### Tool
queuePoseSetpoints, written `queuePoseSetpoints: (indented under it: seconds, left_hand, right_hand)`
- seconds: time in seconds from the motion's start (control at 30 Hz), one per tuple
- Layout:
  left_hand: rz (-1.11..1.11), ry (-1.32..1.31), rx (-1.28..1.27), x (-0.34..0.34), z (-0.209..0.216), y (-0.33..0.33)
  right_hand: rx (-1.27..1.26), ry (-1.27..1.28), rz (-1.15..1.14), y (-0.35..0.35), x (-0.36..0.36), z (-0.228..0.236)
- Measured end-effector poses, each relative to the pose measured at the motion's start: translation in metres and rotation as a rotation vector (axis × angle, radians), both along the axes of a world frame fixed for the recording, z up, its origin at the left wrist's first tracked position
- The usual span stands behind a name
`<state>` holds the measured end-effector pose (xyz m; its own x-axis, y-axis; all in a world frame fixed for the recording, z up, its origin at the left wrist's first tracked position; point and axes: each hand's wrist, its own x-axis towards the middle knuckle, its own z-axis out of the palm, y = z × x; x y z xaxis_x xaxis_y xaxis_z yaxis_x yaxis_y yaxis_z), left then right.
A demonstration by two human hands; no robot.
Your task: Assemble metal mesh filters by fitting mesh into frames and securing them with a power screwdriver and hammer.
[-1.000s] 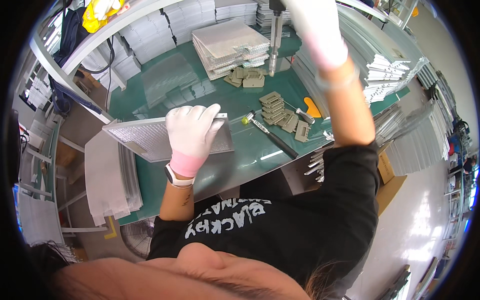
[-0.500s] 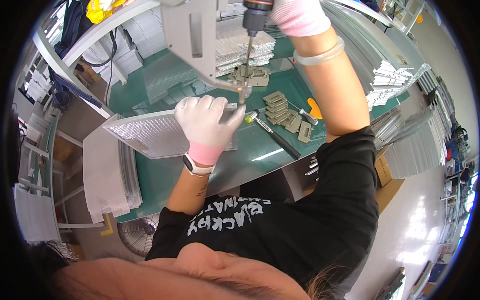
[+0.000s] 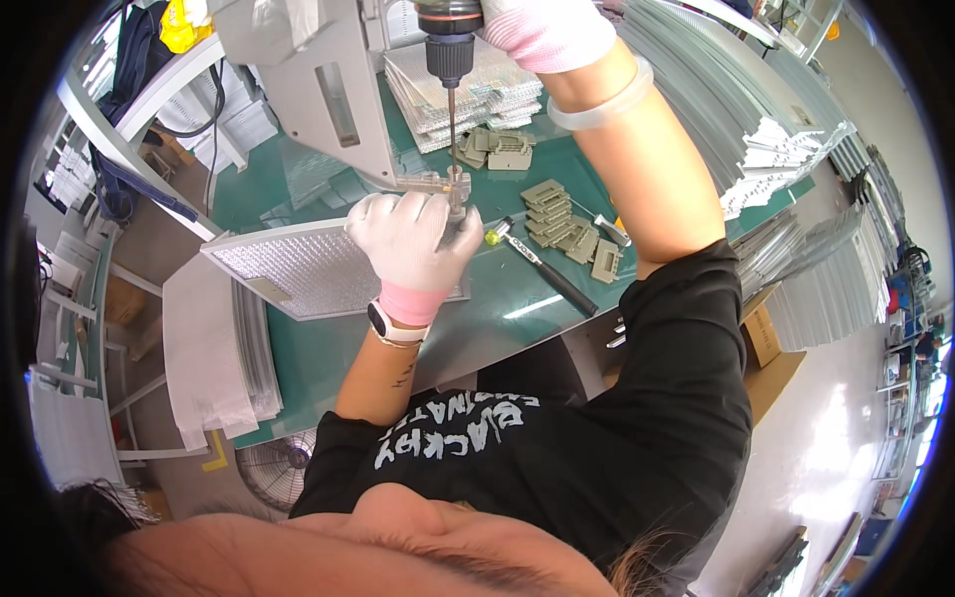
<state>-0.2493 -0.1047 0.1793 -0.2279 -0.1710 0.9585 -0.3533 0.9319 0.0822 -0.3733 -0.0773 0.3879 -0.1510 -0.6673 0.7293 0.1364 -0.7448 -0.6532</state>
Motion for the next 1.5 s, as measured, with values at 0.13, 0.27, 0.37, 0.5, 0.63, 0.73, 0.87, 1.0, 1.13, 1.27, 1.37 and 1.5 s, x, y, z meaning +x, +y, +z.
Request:
queuePoseSetpoints:
  seconds: [0.13,0.27,0.37,0.5,0.63,0.73,0.87,1.0,1.13,1.27,1.37,1.5]
  left_hand:
    - [-0.002,-0.022,0.035,0.001,0.001,0.003]
    - [-0.010,-0.057,0.067,0.005,0.004,0.004]
    - [0.005,-0.120,0.106,0.008,0.000,0.004]
    - [-0.017,-0.076,0.080,0.007,-0.002,0.004]
    - [-0.144,-0.030,0.113,0.006,-0.008,0.003]
    - [-0.193,-0.035,0.141,0.009,-0.001,0.007]
    - [-0.278,-0.064,0.135,0.009,0.001,0.007]
    - [-0.295,-0.162,0.134,0.018,0.018,0.010]
    - [-0.378,-0.136,0.281,0.021,0.019,0.016]
    - [-0.299,-0.211,0.256,0.026,0.012,0.015]
    - [-0.255,-0.196,0.194,0.025,0.006,0.015]
    - [-0.212,-0.153,0.313,0.022,0.002,0.018]
  right_hand:
    - [0.191,0.125,0.102,0.004,0.007,-0.001]
    - [0.218,0.116,0.080,0.001,0.019,-0.028]
    - [0.284,0.089,0.159,0.008,0.021,-0.027]
    - [0.222,-0.012,0.318,-0.001,0.025,-0.033]
    - [0.286,-0.154,0.504,-0.007,0.025,-0.034]
    - [0.291,-0.143,0.546,-0.010,0.026,-0.034]
    - [0.312,-0.022,0.709,-0.041,0.015,-0.048]
    - [0.229,-0.050,0.820,-0.038,0.034,-0.050]
    - [0.170,-0.031,0.881,-0.037,0.035,-0.054]
    - [0.161,0.042,0.766,-0.027,0.037,-0.051]
    - [0.151,-0.012,0.919,-0.028,0.031,-0.056]
    - [0.079,-0.011,1.020,-0.028,0.026,-0.061]
